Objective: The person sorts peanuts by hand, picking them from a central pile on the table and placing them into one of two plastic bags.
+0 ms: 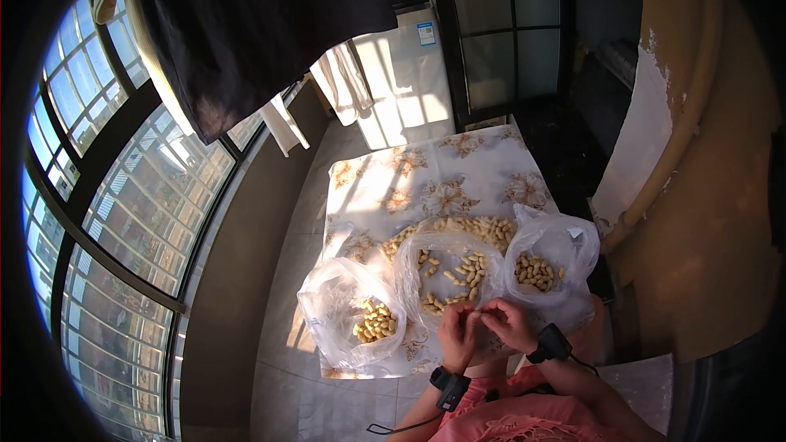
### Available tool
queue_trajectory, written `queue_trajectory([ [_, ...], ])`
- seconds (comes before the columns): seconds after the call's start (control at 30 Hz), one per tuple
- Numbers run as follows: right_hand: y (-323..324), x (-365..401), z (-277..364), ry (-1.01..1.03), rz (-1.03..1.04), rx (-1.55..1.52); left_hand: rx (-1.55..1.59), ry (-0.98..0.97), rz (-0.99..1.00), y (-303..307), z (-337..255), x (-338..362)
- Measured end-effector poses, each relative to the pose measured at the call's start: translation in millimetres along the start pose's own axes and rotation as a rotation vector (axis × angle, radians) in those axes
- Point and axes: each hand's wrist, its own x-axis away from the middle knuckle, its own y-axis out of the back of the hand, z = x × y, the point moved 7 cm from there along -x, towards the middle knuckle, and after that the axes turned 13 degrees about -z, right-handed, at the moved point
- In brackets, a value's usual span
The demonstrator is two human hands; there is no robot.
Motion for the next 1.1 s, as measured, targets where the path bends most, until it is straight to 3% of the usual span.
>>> queue_trajectory([
  [0.4, 1.0, 0.0, 0.3, 0.013, 0.009, 0.042, 0.055, 0.091, 0.069, -3.3, -1.9, -0.5],
  [1.1, -0.6, -0.5, 1.5, 0.000, 0.006, -0.006, 0.025, -0.038, 0.040, -2.6, -3.5, -2.0],
])
